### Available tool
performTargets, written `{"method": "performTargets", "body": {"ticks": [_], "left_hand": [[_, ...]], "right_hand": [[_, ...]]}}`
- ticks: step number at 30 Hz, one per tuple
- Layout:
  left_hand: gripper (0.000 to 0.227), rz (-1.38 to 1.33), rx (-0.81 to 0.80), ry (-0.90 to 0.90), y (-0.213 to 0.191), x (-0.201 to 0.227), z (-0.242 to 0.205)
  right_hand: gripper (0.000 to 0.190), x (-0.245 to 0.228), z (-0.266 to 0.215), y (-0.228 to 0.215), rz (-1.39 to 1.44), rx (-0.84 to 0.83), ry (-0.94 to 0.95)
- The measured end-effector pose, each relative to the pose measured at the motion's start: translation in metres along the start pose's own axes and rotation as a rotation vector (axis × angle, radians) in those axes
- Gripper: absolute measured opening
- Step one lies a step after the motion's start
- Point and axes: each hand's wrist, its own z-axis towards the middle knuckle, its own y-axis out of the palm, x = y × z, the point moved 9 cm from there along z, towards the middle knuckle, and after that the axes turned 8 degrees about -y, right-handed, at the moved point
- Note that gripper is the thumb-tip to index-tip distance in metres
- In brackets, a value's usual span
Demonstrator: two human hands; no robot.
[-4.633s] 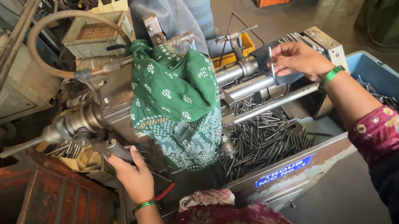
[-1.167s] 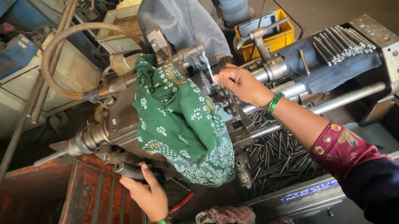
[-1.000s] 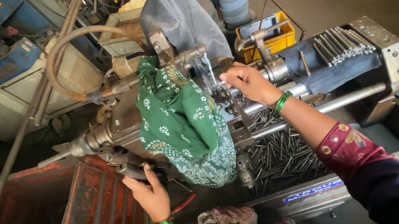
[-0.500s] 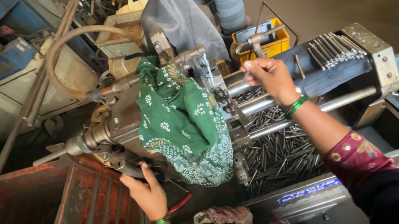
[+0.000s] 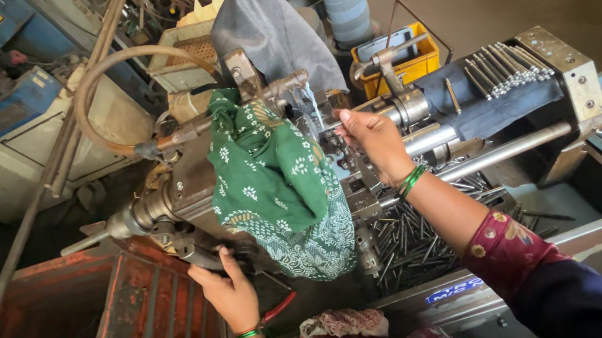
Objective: The person repeatedly picks small metal rods from a bin, inserts them into a metal forming machine, and operates a lever to process each piece. The processed rods are collected in a tray below the machine.
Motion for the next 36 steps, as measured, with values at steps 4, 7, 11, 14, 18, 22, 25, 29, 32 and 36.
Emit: {"method": "performTargets", "body": {"ticks": [4,7,11,14,18,22,25,29,32,36], "left_hand": [[0.031,-0.011,-0.006,-0.003,0.0,-0.001,0.0],[0.032,0.008,-0.002,0.012,-0.002,0.0,-0.002],[0.033,0.023,0.002,0.032,-0.002,0.005,-0.001],[0.036,0.013,-0.004,0.022,-0.003,0.006,-0.001],[0.039,-0.003,-0.043,-0.092,-0.002,0.0,-0.001],[0.04,-0.035,-0.045,0.047,-0.004,0.011,-0.003],[0.037,-0.008,-0.051,0.072,-0.004,0.009,-0.002],[0.034,0.011,-0.048,0.092,-0.005,0.005,-0.003],[0.033,0.01,-0.051,0.053,-0.004,-0.002,-0.001],[0.033,-0.011,-0.045,0.008,-0.004,-0.008,0.0]], "right_hand": [[0.075,-0.022,-0.017,0.016,-0.204,-0.181,-0.076],[0.09,-0.026,-0.025,0.032,-0.229,-0.327,-0.061],[0.094,-0.023,-0.032,0.042,-0.168,-0.418,-0.011],[0.094,-0.025,-0.033,0.042,-0.233,-0.431,-0.037],[0.094,-0.027,-0.041,0.042,-0.184,-0.435,-0.04],[0.093,-0.032,-0.048,0.04,-0.22,-0.436,-0.11],[0.094,-0.034,-0.05,0.04,-0.251,-0.446,-0.14],[0.093,-0.031,-0.051,0.042,-0.228,-0.448,-0.094],[0.093,-0.033,-0.052,0.04,-0.272,-0.437,-0.12],[0.092,-0.034,-0.053,0.039,-0.322,-0.429,-0.124]]}}
